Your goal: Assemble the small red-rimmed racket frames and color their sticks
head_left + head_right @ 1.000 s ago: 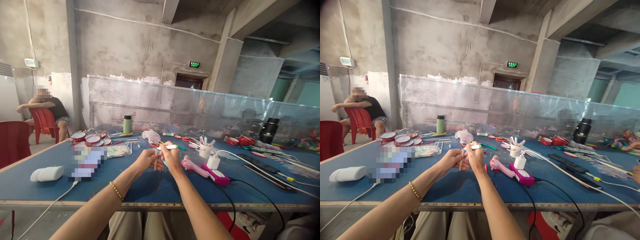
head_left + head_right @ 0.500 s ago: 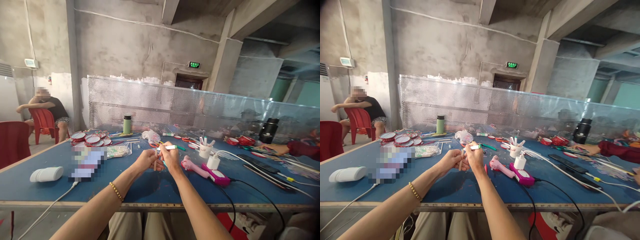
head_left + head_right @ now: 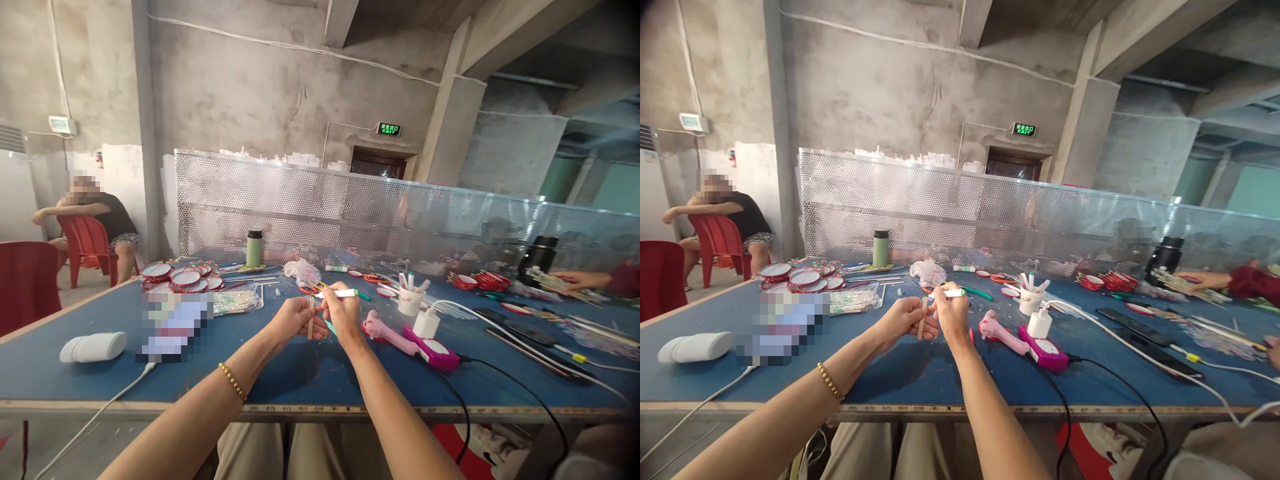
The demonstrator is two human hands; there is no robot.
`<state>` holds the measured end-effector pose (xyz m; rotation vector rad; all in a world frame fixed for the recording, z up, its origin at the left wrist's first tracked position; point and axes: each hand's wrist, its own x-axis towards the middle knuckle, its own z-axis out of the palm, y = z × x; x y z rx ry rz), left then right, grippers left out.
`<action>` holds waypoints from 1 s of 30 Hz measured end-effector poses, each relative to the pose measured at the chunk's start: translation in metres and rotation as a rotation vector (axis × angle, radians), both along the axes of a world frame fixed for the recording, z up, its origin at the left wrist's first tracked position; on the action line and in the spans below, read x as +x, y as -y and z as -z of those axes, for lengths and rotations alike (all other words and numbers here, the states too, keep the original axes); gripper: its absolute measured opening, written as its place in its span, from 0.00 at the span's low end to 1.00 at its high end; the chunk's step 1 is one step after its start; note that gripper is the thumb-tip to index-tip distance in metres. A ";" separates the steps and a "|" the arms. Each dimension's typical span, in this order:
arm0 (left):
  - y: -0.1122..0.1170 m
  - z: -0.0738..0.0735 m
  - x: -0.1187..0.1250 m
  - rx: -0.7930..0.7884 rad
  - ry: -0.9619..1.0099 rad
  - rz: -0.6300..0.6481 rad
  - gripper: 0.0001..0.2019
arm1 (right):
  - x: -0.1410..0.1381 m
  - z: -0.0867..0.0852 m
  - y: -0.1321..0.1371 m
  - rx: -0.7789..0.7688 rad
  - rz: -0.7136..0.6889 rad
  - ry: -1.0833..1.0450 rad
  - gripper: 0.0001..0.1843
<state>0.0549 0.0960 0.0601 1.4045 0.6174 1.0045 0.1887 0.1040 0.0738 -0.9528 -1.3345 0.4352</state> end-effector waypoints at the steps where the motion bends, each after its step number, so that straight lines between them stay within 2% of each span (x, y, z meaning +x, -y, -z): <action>1: 0.000 0.000 0.000 -0.001 0.001 0.000 0.16 | 0.000 0.000 0.000 -0.001 0.003 0.000 0.10; 11: -0.001 -0.001 0.000 -0.001 -0.003 0.003 0.15 | -0.001 -0.001 0.002 -0.003 -0.003 0.022 0.10; 18: 0.000 0.000 0.000 0.009 -0.002 0.014 0.18 | -0.001 0.001 0.000 0.009 0.000 0.049 0.10; 30: 0.001 -0.001 0.000 -0.001 -0.014 0.009 0.14 | 0.000 0.002 -0.001 0.016 -0.016 0.049 0.10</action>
